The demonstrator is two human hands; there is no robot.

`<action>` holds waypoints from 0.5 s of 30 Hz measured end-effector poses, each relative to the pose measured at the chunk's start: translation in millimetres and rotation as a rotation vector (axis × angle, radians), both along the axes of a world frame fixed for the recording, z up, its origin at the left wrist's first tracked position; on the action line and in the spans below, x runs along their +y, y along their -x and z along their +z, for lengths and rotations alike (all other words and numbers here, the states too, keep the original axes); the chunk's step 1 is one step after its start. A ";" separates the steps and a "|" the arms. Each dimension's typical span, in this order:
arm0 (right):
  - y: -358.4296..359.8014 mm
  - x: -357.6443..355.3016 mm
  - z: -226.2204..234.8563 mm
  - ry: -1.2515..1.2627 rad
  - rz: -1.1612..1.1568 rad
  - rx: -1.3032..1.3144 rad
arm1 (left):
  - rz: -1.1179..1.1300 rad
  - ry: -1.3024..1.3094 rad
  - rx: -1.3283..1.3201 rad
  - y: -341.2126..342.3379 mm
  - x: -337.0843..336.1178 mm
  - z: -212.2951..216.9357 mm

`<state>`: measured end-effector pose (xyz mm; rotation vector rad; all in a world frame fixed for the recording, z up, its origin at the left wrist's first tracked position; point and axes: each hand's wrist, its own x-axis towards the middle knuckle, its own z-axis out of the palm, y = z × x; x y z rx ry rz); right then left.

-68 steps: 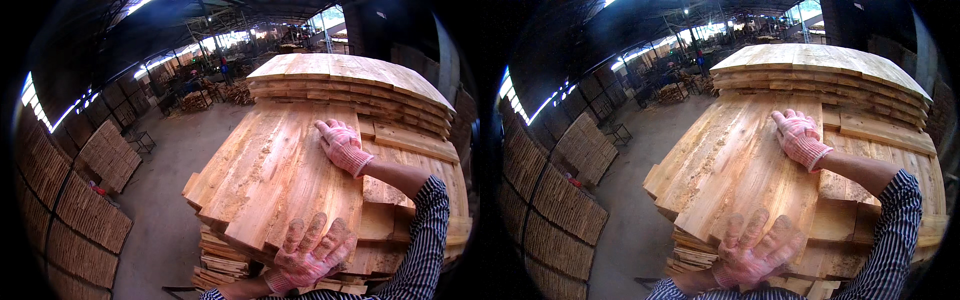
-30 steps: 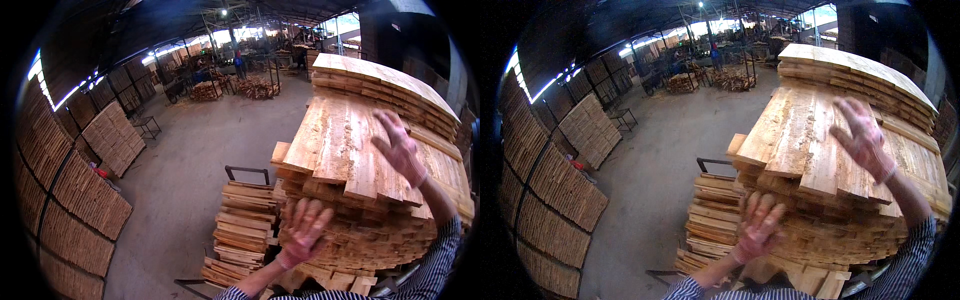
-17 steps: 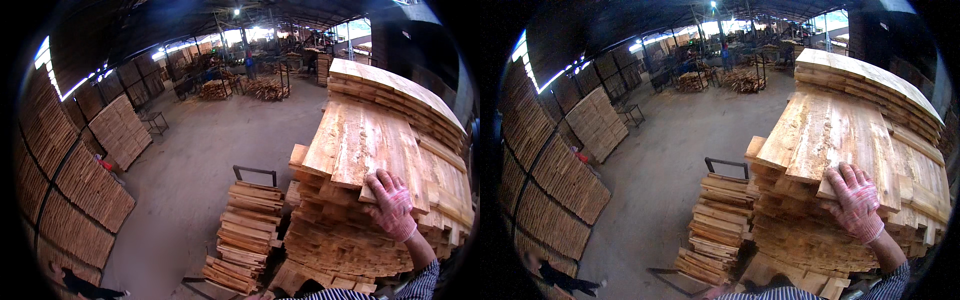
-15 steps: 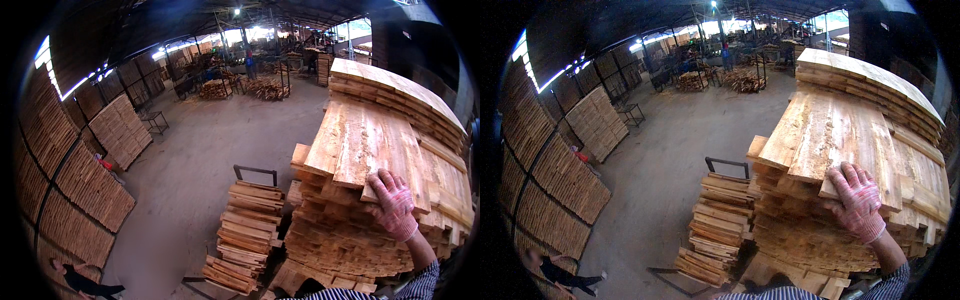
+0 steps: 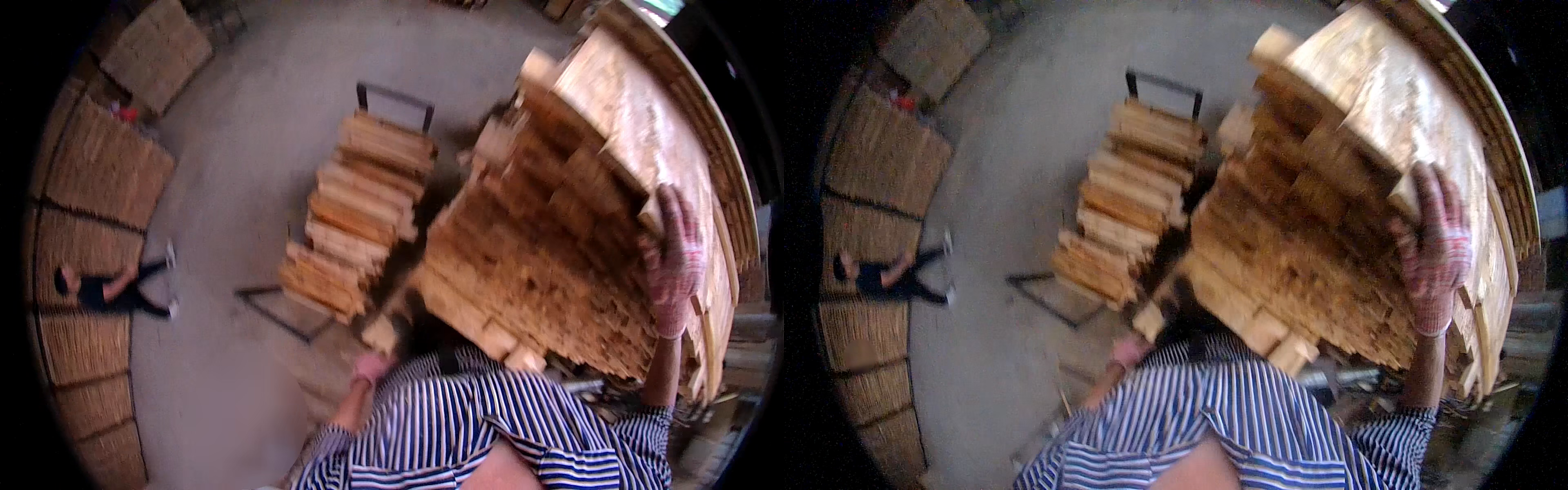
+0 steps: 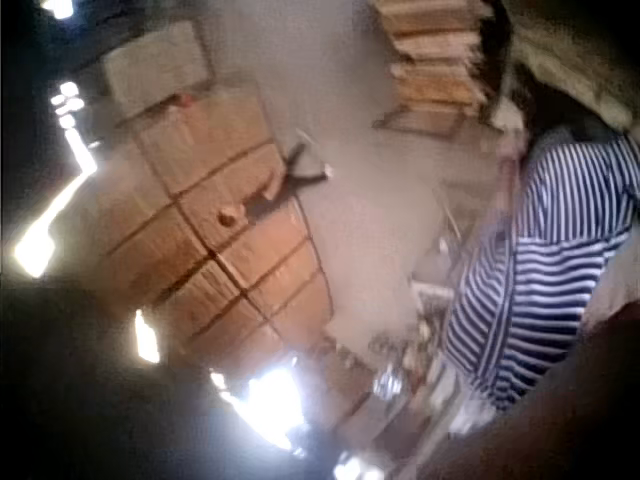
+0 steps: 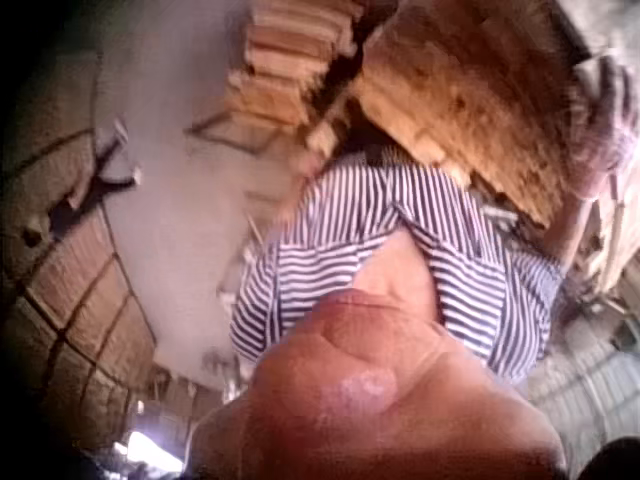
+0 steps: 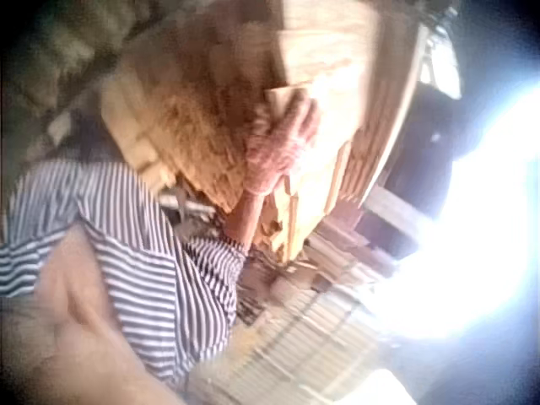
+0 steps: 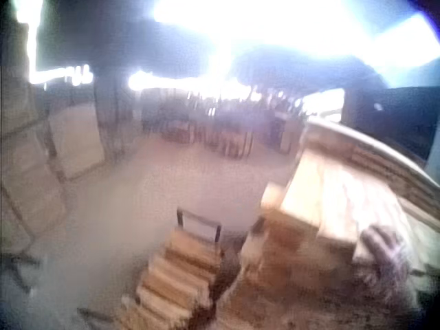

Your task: The person lifts stacks of wooden planks from a metal rack and places them onto a larger pile in a warehouse. They repeatedly pick up bundles of wood, carry them a short distance, and arrange them on top of the existing stack.

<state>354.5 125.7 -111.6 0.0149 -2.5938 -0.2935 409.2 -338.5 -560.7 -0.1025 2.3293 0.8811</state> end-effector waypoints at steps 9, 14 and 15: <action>15.0 -88.3 -38.1 0.650 0.474 0.155 | 0.327 0.096 -0.317 -52.0 -39.5 -1.1; 95.5 -191.7 -183.9 0.997 0.408 -0.690 | 0.511 0.025 -0.434 -75.4 -64.5 -79.6; 100.2 -203.5 -237.8 1.066 0.340 -0.856 | 0.554 -0.003 -0.438 -76.7 -64.3 -82.3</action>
